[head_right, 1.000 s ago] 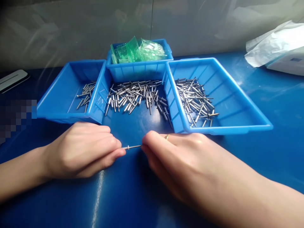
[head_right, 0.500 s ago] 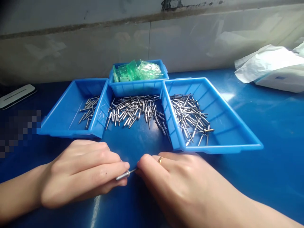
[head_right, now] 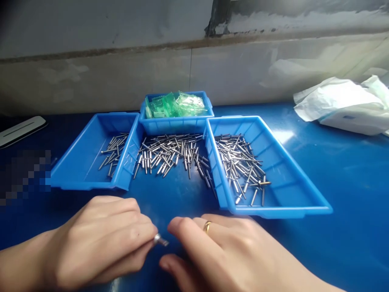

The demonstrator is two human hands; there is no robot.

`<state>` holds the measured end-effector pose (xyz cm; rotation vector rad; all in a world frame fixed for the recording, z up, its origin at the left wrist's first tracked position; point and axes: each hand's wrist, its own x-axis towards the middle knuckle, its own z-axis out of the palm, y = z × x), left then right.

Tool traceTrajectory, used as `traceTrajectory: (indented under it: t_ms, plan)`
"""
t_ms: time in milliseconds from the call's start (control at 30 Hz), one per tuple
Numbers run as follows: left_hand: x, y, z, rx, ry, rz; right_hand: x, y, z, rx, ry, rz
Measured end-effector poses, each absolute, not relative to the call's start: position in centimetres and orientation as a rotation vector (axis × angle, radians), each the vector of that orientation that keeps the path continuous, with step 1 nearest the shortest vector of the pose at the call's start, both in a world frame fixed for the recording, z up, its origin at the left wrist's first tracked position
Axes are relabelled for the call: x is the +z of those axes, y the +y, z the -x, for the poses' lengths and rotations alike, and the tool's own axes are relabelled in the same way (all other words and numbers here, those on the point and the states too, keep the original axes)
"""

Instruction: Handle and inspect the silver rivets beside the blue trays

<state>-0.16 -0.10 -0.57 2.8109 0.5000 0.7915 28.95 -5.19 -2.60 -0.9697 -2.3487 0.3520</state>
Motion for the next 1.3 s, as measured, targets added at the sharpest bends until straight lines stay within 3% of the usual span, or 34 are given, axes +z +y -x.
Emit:
traceTrajectory:
  t_ms: [600,1000,1167,1300]
  plan:
    - [-0.9,0.3,0.2,0.968,0.426,-2.854,-2.9,-5.1,-30.2,0.281,-2.393,0.956]
    - [-1.0,0.7,-0.5,0.885,0.461,-2.945,-1.1,-5.3,-30.2,0.372,-2.419,0.941]
    - [-0.9,0.8,0.1,0.968,0.52,-2.896,-1.8,-5.1,-29.9,0.231,-2.378,0.964]
    - [-0.7,0.7,0.4,1.031,0.456,-2.848,-0.7,-4.2,-28.9,0.334,-2.426,0.943]
